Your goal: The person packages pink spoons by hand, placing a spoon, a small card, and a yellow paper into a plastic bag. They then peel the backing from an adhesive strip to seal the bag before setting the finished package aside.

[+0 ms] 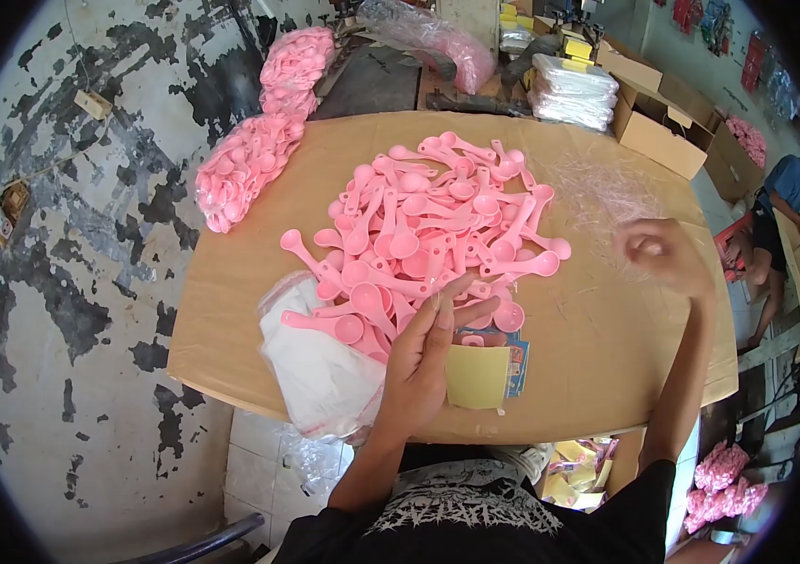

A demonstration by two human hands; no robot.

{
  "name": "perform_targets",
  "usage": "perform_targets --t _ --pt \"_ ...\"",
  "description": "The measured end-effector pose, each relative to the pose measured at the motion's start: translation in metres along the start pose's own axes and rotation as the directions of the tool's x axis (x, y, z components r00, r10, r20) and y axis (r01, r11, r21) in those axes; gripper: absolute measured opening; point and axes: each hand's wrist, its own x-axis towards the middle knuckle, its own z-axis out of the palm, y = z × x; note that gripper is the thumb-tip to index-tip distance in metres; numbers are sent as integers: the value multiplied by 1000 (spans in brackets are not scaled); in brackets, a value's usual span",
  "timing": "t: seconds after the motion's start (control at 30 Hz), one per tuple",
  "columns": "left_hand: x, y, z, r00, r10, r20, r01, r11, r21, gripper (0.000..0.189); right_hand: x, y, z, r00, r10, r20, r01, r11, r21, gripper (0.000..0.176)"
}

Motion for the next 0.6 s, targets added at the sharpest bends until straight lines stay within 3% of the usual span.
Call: perform_targets --t 0.1,0.13,0.2,0.27,0.33,0.4,0.5,0.6 --pt "1 0 1 999 42 -27 -40 998 49 46 0 28 11 890 -282 -357 26 814 -580 10" --pt "3 -1 1 997 60 -44 -58 996 61 47 0 -2 16 945 22 -326 -101 968 -229 5" --pt "6 -5 -2 998 62 -9 -62 998 17 47 -5 -36 39 938 54 -343 -172 931 -322 12" --pt "7 -7 -3 998 61 10 -61 998 25 47 -8 -68 70 945 -136 -299 56 964 -262 13" --pt "7 -8 -1 998 69 -4 -69 994 86 48 -8 -76 96 964 -257 -75 255 967 -26 29" --pt "8 -12 -2 995 100 15 -101 990 98 48 -11 -88 115 970 -229 86 206 953 222 27" --pt "6 -8 5 996 82 -16 -81 995 60 47 -11 -94 133 968 -18 251 -62 950 305 22" --pt "6 -9 1 1000 -1 11 0 997 83 43 -13 -82 140 993 -70 91 25 906 422 18"
